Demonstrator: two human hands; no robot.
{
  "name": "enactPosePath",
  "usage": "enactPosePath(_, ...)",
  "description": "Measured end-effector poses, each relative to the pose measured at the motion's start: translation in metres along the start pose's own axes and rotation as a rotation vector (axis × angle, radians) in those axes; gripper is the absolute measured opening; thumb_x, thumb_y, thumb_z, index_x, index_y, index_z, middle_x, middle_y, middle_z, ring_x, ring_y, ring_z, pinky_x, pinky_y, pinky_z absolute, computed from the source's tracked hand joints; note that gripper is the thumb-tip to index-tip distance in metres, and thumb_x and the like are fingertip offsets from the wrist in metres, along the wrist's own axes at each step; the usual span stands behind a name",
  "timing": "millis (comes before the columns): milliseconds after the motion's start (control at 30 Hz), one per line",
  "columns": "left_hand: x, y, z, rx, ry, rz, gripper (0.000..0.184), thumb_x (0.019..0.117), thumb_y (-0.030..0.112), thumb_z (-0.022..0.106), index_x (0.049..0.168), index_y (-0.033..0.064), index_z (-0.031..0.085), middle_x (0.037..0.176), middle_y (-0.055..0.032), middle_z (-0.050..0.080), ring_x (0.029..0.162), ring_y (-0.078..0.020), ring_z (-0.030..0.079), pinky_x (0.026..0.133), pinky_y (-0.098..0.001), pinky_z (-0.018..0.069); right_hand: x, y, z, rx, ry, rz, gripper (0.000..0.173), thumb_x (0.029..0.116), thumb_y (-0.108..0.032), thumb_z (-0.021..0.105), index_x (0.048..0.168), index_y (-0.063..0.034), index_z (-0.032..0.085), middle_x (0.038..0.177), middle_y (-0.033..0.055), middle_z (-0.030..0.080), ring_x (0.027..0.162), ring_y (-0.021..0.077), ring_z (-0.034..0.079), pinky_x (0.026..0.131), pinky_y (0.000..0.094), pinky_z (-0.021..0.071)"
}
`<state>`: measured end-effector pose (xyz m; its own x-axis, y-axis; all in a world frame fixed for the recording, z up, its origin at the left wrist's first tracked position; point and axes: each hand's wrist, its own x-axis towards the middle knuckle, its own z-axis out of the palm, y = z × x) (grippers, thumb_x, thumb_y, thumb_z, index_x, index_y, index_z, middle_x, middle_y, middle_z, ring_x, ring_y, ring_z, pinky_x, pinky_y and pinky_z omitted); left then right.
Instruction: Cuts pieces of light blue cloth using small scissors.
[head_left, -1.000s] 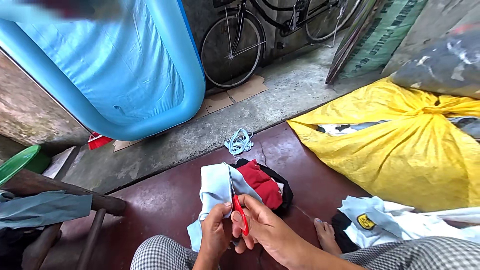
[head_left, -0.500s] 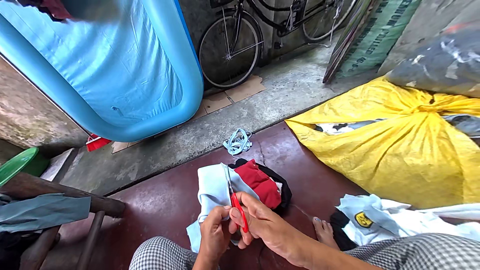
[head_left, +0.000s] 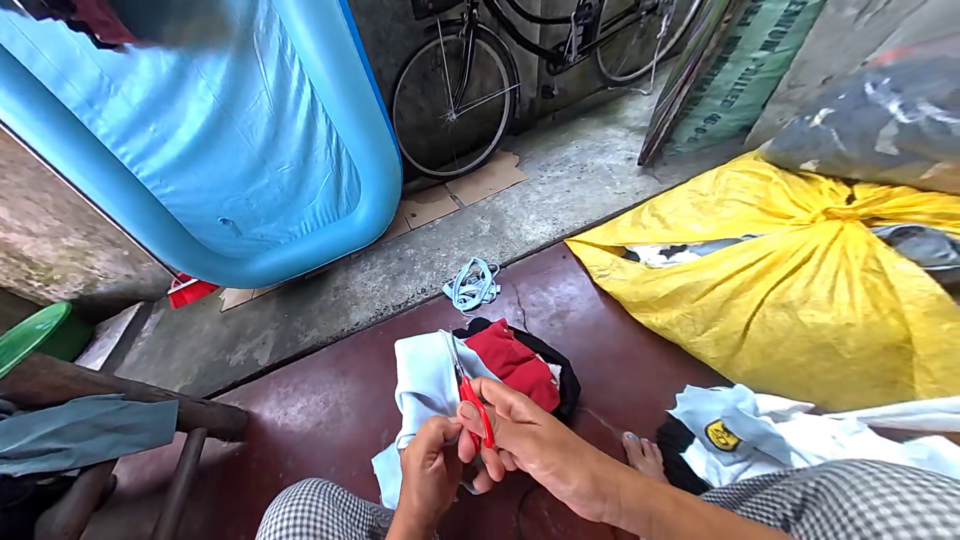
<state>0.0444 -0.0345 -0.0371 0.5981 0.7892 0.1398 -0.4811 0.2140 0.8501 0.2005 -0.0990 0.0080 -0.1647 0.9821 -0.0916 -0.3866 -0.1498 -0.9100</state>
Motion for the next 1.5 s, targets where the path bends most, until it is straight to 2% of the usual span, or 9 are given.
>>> enactPosePath(267,0.0,-0.005,-0.003,0.015,0.054,-0.029,0.03,0.0898,0.007,0.049,0.07,0.0135,0.071,0.07,0.0018,0.068,0.069,-0.0053,0.066,0.068,-0.0243,0.0557,0.002,-0.002,-0.004,-0.011,0.093,0.035,0.028,0.1029,-0.028,0.059,0.122,-0.0079,0.055,0.09,0.0043,0.067,0.074,0.0153,0.068,0.067,0.0313,0.0599)
enactPosePath(500,0.005,-0.02,-0.004,-0.01,-0.098,0.032,0.034,0.094,0.053,0.065,0.102,0.0217,0.076,0.084,0.0073,0.072,0.072,-0.0025,0.067,0.064,-0.0209,0.0556,0.006,0.002,-0.002,-0.082,0.153,-0.005,0.028,0.1019,-0.022,0.06,0.124,-0.0069,0.054,0.09,0.0035,0.067,0.072,0.0132,0.067,0.063,0.0281,0.0583)
enactPosePath(600,0.012,-0.029,-0.006,0.148,-0.08,0.099,0.082,0.0903,0.07,0.058,0.14,0.0057,0.044,0.098,0.0043,0.069,0.07,0.0013,0.063,0.062,-0.0179,0.054,0.006,0.004,0.001,-0.095,0.158,-0.018,0.026,0.1012,-0.019,0.059,0.124,-0.0063,0.055,0.089,0.0023,0.067,0.069,0.0109,0.066,0.06,0.0254,0.0559)
enactPosePath(700,0.019,-0.033,-0.012,0.214,-0.095,0.11,0.11,0.0882,0.08,0.047,0.155,-0.0038,0.022,0.128,-0.005,0.064,0.099,-0.0021,0.066,0.087,-0.0237,0.0553,0.004,0.01,0.001,-0.13,0.143,-0.022,0.029,0.1006,-0.022,0.06,0.125,-0.0071,0.054,0.088,0.0025,0.066,0.071,0.0127,0.066,0.061,0.027,0.0565)
enactPosePath(867,0.026,-0.03,-0.01,0.121,-0.029,0.076,0.107,0.0836,0.084,0.048,0.153,0.0052,0.03,0.128,0.0012,0.067,0.111,-0.0034,0.066,0.096,-0.0269,0.0551,-0.002,0.02,0.008,-0.215,0.119,-0.02,0.035,0.1,-0.027,0.062,0.128,-0.0085,0.053,0.088,0.0015,0.067,0.072,0.0125,0.067,0.062,0.028,0.0573)
enactPosePath(1033,0.042,-0.017,-0.004,-0.102,0.191,-0.006,0.082,0.0728,0.081,0.066,0.117,0.0129,0.069,0.104,-0.0032,0.075,0.098,-0.0108,0.071,0.085,-0.0328,0.0595,-0.008,0.032,0.015,-0.259,0.076,-0.037,0.037,0.0998,-0.032,0.063,0.127,-0.0087,0.054,0.088,0.0013,0.066,0.07,0.0112,0.065,0.06,0.0268,0.0551)
enactPosePath(1200,0.05,0.008,0.005,-0.291,0.287,-0.005,0.05,0.0902,0.051,0.066,0.116,0.0088,0.068,0.104,-0.0122,0.074,0.098,-0.021,0.072,0.085,-0.0434,0.0608,-0.011,0.042,0.019,-0.288,0.036,-0.026,0.04,0.0993,-0.033,0.064,0.129,-0.0089,0.054,0.09,0.0024,0.067,0.071,0.0114,0.065,0.061,0.027,0.0544)
enactPosePath(1400,0.048,0.01,-0.004,-0.734,0.227,-0.085,0.032,0.0826,0.028,0.077,0.104,0.0045,0.072,0.097,-0.0163,0.074,0.092,-0.027,0.074,0.081,-0.0459,0.0617,-0.01,0.048,0.02,-0.345,0.02,-0.046,0.04,0.0998,-0.034,0.064,0.129,-0.0094,0.055,0.087,0.0024,0.067,0.07,0.0115,0.065,0.061,0.028,0.0549)
enactPosePath(1500,0.05,0.016,0.004,-0.615,0.308,-0.15,0.025,0.0968,0.028,0.059,0.106,0.0058,0.068,0.094,-0.0157,0.072,0.086,-0.0255,0.074,0.075,-0.0439,0.0621,-0.01,0.05,0.02,-0.366,0.015,-0.038,0.041,0.0996,-0.035,0.064,0.131,-0.0092,0.054,0.088,0.0028,0.067,0.07,0.0119,0.064,0.061,0.0281,0.0543)
